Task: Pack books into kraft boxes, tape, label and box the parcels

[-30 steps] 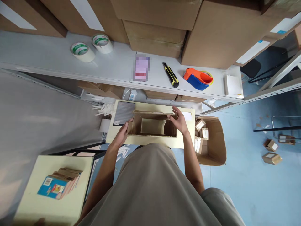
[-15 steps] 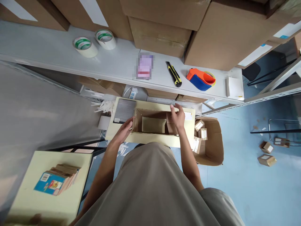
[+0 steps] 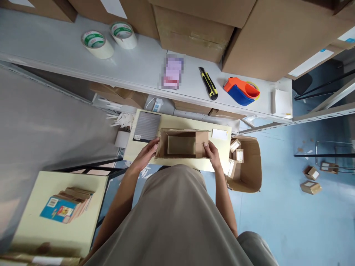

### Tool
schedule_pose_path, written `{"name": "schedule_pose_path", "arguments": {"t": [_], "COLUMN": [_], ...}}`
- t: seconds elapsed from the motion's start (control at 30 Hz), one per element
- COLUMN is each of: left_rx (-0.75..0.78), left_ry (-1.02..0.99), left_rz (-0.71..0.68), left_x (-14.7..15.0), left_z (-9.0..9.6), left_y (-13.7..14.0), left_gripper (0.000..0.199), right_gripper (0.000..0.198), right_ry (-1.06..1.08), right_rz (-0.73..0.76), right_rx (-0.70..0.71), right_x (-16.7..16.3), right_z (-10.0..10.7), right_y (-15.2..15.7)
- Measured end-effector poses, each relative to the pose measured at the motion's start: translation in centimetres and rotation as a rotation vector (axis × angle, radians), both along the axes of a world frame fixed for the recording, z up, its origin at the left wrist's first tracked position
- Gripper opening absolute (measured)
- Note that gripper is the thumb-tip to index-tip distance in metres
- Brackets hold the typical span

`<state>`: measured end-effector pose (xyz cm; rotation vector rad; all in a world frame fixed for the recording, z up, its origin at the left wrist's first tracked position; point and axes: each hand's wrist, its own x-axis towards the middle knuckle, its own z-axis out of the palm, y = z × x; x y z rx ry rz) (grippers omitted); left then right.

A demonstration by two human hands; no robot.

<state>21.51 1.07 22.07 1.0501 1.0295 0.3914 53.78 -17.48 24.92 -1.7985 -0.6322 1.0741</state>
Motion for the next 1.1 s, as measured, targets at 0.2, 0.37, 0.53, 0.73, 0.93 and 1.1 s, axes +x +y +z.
{"name": "schedule_pose_path", "arguments": {"t": [0.2, 0.37, 0.53, 0.73, 0.93, 1.1], "left_rx": [0.036, 0.117, 0.124, 0.141, 0.213, 0.413], "left_ry": [0.033, 0.025, 0.083, 0.018, 0.032, 0.193], "left_rz": [-0.03, -0.082, -0.063, -0.091, -0.246, -0.187], "left_x": [0.2, 0.0, 0.4, -0.7, -0.6, 1.6], "left_z": [0.4, 0.0, -1.5, 0.3, 3.1, 3.7], "left_y": [0.6, 0.1, 0.0, 0.8, 1.3, 1.5], "left_gripper": [0.099, 0.093, 0.109, 0.102, 0.137, 0.125], "right_gripper": [0.101, 0.111, 0.11, 0.112, 0.094, 0.085], "right_ry": [0.016, 0.065, -0.014, -0.012, -0.074, -0.305], "right_rz": [0.079, 0.13, 0.007, -0.017, 0.2, 0.022], "right_rx": [0.022, 0.063, -0.018, 0.042, 0.094, 0.041], "right_x": [-0.6, 0.0, -0.3, 0.6, 2.4, 1.9], "right_z": [0.5, -0.1, -0.9, -0.2, 1.1, 0.0], "right_y": [-0.1, -1.2, -0.6, -1.0, -1.4, 0.1]}}
